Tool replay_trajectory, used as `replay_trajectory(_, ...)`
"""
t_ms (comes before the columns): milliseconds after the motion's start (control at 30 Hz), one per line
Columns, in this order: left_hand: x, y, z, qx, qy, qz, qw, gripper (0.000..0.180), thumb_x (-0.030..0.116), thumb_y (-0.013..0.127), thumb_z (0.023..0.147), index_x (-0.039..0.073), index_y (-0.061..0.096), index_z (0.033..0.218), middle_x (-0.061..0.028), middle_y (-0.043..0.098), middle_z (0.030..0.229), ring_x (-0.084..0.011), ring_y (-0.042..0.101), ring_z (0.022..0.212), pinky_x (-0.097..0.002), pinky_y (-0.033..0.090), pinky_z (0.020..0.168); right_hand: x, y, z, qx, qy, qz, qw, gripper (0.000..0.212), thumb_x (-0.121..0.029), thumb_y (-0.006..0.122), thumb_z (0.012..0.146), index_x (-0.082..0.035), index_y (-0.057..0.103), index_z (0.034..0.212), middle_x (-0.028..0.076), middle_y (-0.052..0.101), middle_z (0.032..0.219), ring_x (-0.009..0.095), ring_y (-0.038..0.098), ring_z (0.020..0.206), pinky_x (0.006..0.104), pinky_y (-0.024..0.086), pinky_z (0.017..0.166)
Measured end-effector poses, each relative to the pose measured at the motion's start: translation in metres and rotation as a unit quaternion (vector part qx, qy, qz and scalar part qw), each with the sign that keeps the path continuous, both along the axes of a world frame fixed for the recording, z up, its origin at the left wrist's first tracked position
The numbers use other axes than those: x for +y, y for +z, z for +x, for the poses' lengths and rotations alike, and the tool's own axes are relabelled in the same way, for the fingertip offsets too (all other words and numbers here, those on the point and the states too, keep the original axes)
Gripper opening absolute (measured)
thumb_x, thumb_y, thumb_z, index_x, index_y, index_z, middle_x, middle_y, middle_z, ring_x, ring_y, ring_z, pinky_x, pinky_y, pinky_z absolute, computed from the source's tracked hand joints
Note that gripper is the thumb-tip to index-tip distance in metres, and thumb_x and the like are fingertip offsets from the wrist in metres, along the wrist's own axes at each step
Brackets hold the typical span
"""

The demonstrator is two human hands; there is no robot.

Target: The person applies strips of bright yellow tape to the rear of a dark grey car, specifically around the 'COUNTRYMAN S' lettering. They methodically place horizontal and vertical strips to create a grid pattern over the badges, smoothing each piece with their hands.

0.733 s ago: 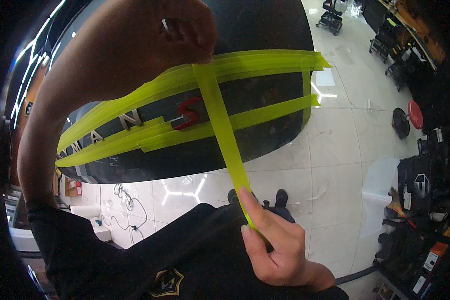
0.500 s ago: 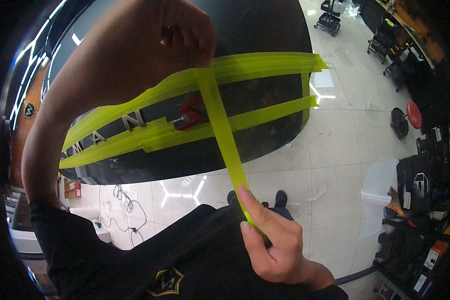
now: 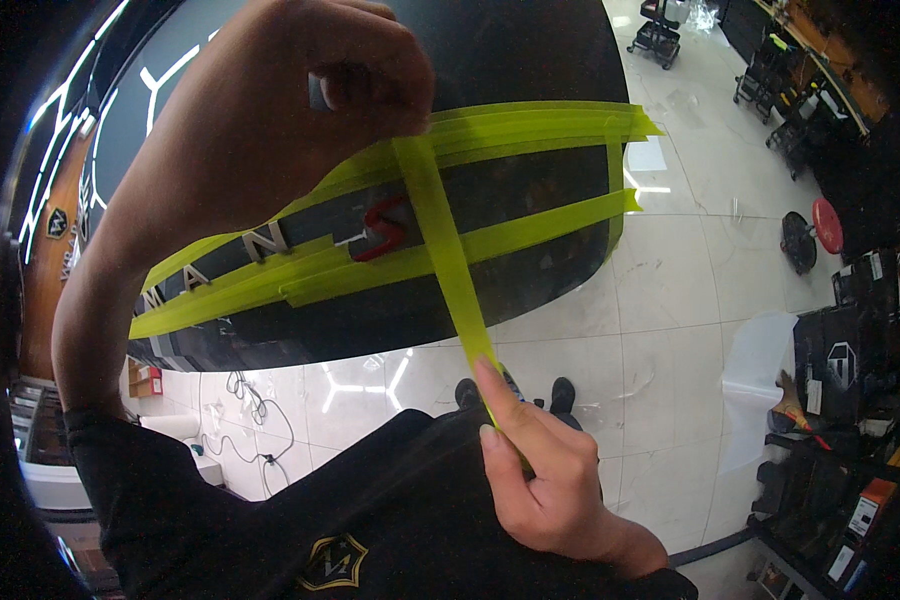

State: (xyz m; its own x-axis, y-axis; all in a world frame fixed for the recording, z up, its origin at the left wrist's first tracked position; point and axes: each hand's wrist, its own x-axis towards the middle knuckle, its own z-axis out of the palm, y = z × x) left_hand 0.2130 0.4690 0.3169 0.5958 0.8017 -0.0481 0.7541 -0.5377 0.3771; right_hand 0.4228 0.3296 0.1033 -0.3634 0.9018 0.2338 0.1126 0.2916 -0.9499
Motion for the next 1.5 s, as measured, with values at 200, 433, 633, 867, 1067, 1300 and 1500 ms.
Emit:
replay_trajectory(200, 0.000, 0.014, 0.038, 0.106, 0.127, -0.034, 0.986, 0.002, -0.005, 0.068, 0.087, -0.004, 0.069, 0.088, -0.0135, 0.071, 0.085, -0.0227, 0.071, 0.077, -0.0339, 0.058, 0.070, 0.005, -0.003, -0.004, -0.019, 0.005, -0.003, 1.000, 0.051, 0.005, 0.058, 0.094, 0.011, 0.054, 0.144, 0.019, 0.068, 0.077, 0.015, 0.060, 0.058, 0.0292, 0.044, 0.052)
replay_trajectory(433, 0.003, -0.002, 0.001, -0.005, -0.018, 0.017, 1.000, 0.002, -0.004, 0.068, 0.087, -0.003, 0.068, 0.086, -0.0124, 0.069, 0.083, -0.0224, 0.070, 0.077, -0.0347, 0.058, 0.069, 0.006, -0.005, -0.004, -0.010, 0.004, 0.004, 1.000, 0.051, 0.004, 0.058, 0.095, 0.010, 0.054, 0.145, 0.019, 0.068, 0.078, 0.015, 0.061, 0.058, 0.0271, 0.045, 0.052)
replay_trajectory(633, -0.005, -0.006, 0.006, 0.055, -0.024, 0.090, 0.994, 0.002, -0.003, 0.069, 0.087, -0.003, 0.068, 0.086, -0.0120, 0.069, 0.082, -0.0221, 0.070, 0.076, -0.0339, 0.058, 0.069, 0.007, -0.004, -0.004, -0.016, 0.014, -0.003, 1.000, 0.051, 0.005, 0.057, 0.095, 0.011, 0.053, 0.145, 0.019, 0.068, 0.078, 0.013, 0.059, 0.058, 0.0269, 0.044, 0.052)
replay_trajectory(867, 0.006, -0.016, -0.008, -0.026, -0.047, 0.063, 0.997, 0.005, -0.003, 0.070, 0.087, -0.002, 0.067, 0.084, -0.0108, 0.068, 0.080, -0.0205, 0.068, 0.072, -0.0335, 0.055, 0.063, 0.007, -0.004, -0.006, -0.004, 0.022, -0.011, 1.000, 0.051, 0.004, 0.057, 0.095, 0.011, 0.052, 0.146, 0.018, 0.068, 0.077, 0.013, 0.058, 0.058, 0.0272, 0.044, 0.052)
replay_trajectory(1067, -0.004, -0.009, 0.006, 0.069, -0.020, 0.100, 0.992, 0.005, -0.003, 0.070, 0.087, -0.002, 0.066, 0.083, -0.0099, 0.067, 0.079, -0.0201, 0.066, 0.069, -0.0337, 0.053, 0.060, 0.007, -0.002, -0.006, -0.021, 0.018, -0.016, 0.999, 0.050, 0.004, 0.057, 0.096, 0.011, 0.053, 0.145, 0.018, 0.068, 0.076, 0.013, 0.060, 0.058, 0.0270, 0.044, 0.051)
replay_trajectory(1300, 0.006, -0.005, -0.001, 0.021, -0.014, 0.038, 0.999, 0.006, -0.004, 0.069, 0.086, -0.001, 0.066, 0.082, -0.0103, 0.065, 0.077, -0.0207, 0.065, 0.068, -0.0339, 0.052, 0.060, 0.006, -0.005, -0.010, -0.014, 0.011, -0.014, 1.000, 0.051, 0.004, 0.057, 0.096, 0.010, 0.052, 0.146, 0.016, 0.067, 0.075, 0.012, 0.058, 0.058, 0.0266, 0.043, 0.051)
replay_trajectory(1500, 0.004, -0.010, -0.010, -0.017, -0.058, 0.067, 0.996, 0.006, -0.004, 0.069, 0.086, -0.002, 0.065, 0.081, -0.0113, 0.066, 0.078, -0.0229, 0.065, 0.069, -0.0346, 0.053, 0.062, 0.007, -0.004, -0.010, -0.012, 0.016, -0.018, 1.000, 0.051, 0.004, 0.057, 0.096, 0.010, 0.052, 0.147, 0.017, 0.069, 0.078, 0.012, 0.058, 0.058, 0.0268, 0.043, 0.052)
